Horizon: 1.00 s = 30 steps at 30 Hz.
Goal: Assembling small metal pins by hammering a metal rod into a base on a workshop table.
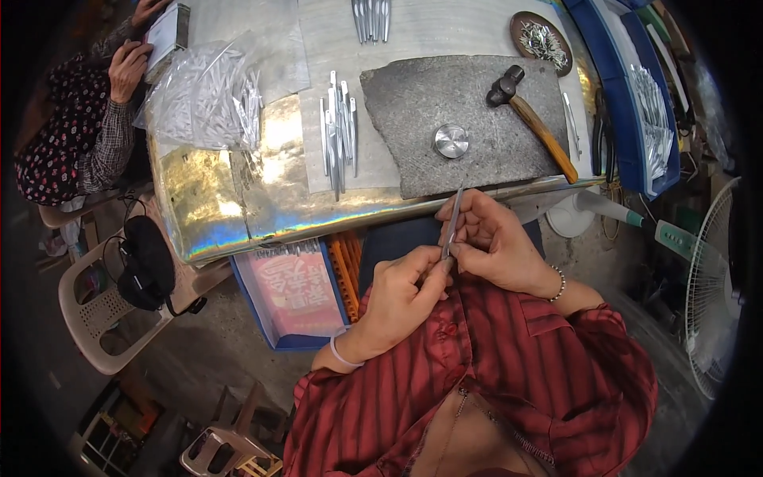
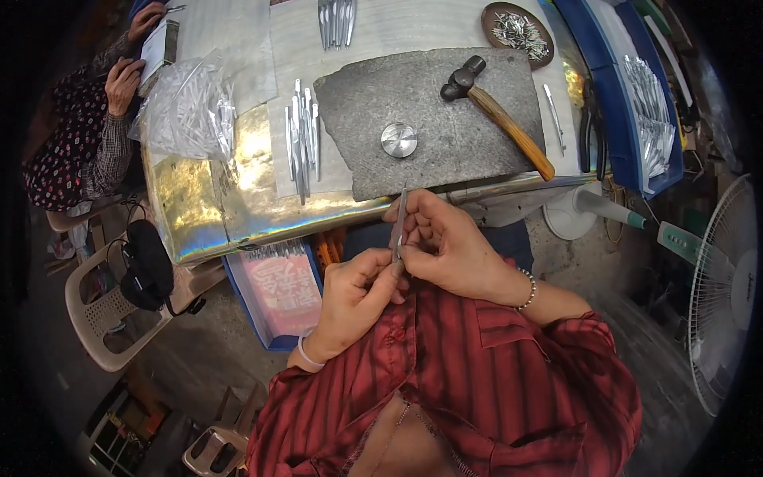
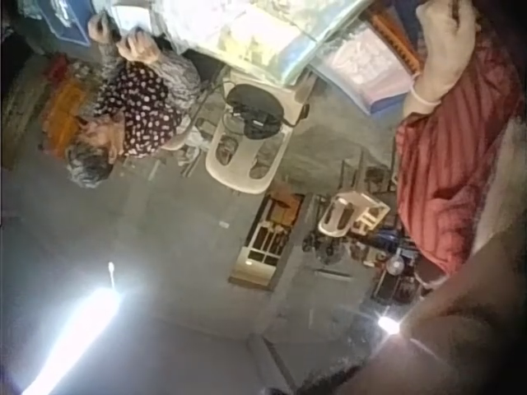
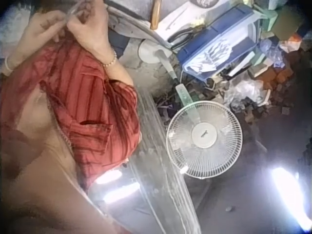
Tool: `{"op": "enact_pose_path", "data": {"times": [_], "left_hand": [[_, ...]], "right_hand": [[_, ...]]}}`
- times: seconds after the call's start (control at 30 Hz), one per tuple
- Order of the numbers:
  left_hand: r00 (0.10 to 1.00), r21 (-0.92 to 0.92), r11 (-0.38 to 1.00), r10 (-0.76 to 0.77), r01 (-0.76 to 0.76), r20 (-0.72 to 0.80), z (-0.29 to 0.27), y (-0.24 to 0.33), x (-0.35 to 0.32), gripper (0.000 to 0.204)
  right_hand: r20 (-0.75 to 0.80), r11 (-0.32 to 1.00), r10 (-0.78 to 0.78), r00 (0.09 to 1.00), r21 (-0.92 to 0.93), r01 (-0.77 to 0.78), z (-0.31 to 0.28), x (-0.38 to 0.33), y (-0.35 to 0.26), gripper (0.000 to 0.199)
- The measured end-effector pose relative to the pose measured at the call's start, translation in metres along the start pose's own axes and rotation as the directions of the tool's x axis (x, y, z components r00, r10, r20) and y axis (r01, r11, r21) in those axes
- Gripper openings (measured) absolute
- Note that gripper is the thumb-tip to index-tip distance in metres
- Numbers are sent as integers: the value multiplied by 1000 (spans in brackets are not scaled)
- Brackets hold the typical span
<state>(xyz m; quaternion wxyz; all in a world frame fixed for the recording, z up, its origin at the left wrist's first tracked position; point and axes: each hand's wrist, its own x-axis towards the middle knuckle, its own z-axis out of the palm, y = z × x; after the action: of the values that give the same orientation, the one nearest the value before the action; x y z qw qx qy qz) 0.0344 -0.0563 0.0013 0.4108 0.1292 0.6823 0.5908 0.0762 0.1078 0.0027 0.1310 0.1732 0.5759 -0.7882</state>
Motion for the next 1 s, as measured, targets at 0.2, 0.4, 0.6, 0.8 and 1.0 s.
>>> {"op": "enact_pose_path", "data": {"times": [0.2,0.4,0.6,0.8,1.0], "left_hand": [[998,84,995,63,-62,-8,2,-9,1,11],[993,197,973,111,-119,49,1,-10,2,11],[998,101,994,35,-40,48,1,-7,3,11],[998,121,991,46,-52,45,2,-12,2,11],[998,136,989,47,-53,48,2,-11,2,11]], "right_hand": [[-26,993,-36,999,-116,33,-1,1,10,34],[-48,982,-3,999,-188,-6,-4,-1,12,37],[-13,998,55,998,-30,-56,-5,-2,9,40],[0,992,7,1000,-126,-7,-6,-2,15,41],[18,996,40,999,-76,-39,-6,-5,10,45]]}}
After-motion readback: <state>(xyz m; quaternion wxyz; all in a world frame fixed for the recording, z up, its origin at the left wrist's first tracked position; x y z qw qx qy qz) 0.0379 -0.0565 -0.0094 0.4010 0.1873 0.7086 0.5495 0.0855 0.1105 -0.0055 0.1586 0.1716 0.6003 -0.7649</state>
